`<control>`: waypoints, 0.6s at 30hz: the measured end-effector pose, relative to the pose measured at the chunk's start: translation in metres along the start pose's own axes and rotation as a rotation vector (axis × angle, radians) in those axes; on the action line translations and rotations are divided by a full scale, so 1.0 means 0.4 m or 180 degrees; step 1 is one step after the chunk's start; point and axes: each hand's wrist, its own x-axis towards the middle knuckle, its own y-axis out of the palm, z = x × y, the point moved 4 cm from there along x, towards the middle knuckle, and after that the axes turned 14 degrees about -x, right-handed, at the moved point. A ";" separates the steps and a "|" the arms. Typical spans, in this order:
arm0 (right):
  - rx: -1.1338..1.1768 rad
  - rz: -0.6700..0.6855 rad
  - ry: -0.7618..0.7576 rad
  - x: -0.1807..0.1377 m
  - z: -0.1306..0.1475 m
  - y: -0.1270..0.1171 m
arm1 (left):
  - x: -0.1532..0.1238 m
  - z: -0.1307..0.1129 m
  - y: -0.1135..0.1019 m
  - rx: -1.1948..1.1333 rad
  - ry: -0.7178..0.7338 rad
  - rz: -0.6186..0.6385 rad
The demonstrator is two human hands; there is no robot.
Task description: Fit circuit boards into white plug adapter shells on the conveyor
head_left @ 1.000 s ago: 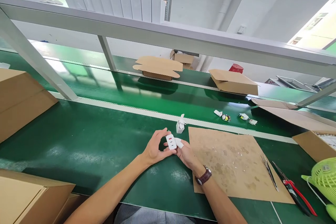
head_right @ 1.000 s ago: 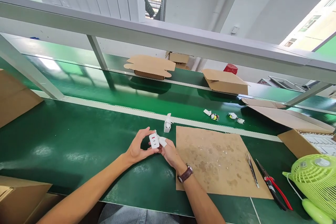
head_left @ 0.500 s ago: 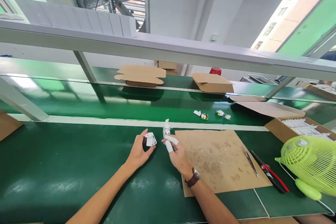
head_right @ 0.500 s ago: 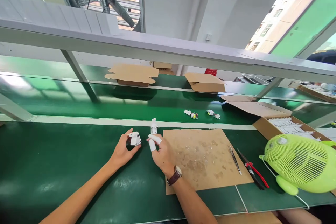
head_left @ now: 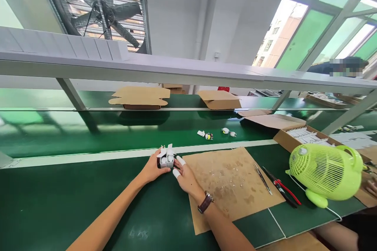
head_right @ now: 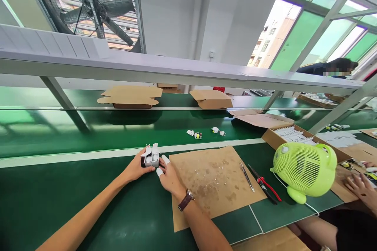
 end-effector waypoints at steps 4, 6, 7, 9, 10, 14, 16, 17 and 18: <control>-0.0344 -0.0066 0.0029 0.005 0.000 -0.025 | 0.006 0.014 -0.015 0.0025 -0.0165 0.0039; -0.0936 -0.0219 0.0069 0.024 0.008 -0.069 | 0.007 0.019 -0.021 0.0057 -0.0301 0.0080; -0.1243 -0.0292 0.0098 0.038 0.015 -0.099 | 0.007 0.020 -0.024 0.0061 -0.0341 0.0094; -0.1715 -0.0431 0.0150 0.077 0.035 -0.170 | 0.008 0.020 -0.025 0.0073 -0.0369 0.0136; -0.1858 -0.0506 0.0167 0.100 0.046 -0.210 | 0.008 0.020 -0.025 0.0090 -0.0377 0.0157; -0.2398 -0.0816 0.0212 0.203 0.085 -0.351 | 0.007 0.025 -0.025 0.0223 -0.0412 0.0153; -0.2627 -0.0885 0.0276 0.249 0.090 -0.392 | 0.006 0.028 -0.025 0.0242 -0.0350 0.0111; -0.2723 -0.0894 0.0312 0.268 0.090 -0.404 | 0.006 0.030 -0.025 0.0235 -0.0321 0.0092; -0.2807 -0.0890 0.0339 0.284 0.088 -0.411 | 0.005 0.031 -0.026 0.0221 -0.0301 0.0074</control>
